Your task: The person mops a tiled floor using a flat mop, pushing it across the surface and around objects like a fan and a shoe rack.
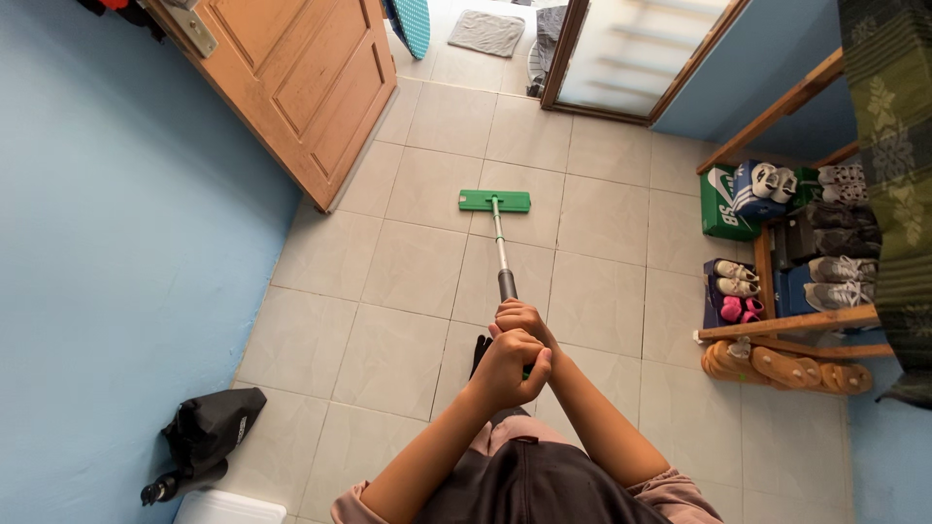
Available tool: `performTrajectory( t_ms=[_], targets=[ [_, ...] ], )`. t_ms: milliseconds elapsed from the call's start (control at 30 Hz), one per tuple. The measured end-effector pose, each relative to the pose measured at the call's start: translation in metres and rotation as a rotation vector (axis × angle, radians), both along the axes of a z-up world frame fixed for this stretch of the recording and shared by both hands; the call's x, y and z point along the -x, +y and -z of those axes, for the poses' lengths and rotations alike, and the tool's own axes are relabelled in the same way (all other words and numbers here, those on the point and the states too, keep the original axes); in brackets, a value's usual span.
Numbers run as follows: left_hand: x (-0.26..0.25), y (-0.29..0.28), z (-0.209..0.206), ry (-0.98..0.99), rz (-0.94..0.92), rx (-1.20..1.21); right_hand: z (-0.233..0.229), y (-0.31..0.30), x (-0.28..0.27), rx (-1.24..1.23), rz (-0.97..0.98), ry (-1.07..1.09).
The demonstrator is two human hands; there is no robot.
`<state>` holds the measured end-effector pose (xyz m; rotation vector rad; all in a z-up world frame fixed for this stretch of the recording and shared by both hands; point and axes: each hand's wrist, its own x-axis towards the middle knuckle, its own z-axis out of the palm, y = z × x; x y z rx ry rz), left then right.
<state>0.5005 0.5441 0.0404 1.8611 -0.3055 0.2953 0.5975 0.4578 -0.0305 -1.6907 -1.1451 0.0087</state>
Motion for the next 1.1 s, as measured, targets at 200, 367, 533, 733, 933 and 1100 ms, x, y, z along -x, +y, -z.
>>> performTrajectory(
  t_ms=[200,367,533,733,933,1100],
  targets=[
    [-0.096,0.047,0.054,-0.016,0.044,-0.033,0.050,0.040,-0.098,0.073,0.021,-0.014],
    [-0.205,0.090,0.094,-0.008,0.058,-0.067,0.079,0.078,-0.203,0.153,0.026,0.040],
    [-0.302,0.123,0.127,-0.016,0.061,-0.124,0.101,0.106,-0.299,0.298,0.039,0.035],
    [-0.346,0.146,0.108,0.030,0.103,-0.138,0.088,0.128,-0.340,0.323,0.034,0.048],
    [-0.318,0.157,0.003,0.022,0.175,-0.051,0.000,0.142,-0.302,0.139,0.134,-0.026],
    [-0.299,0.161,-0.058,-0.033,0.247,0.091,-0.048,0.154,-0.284,-0.213,0.038,0.001]
  ],
)
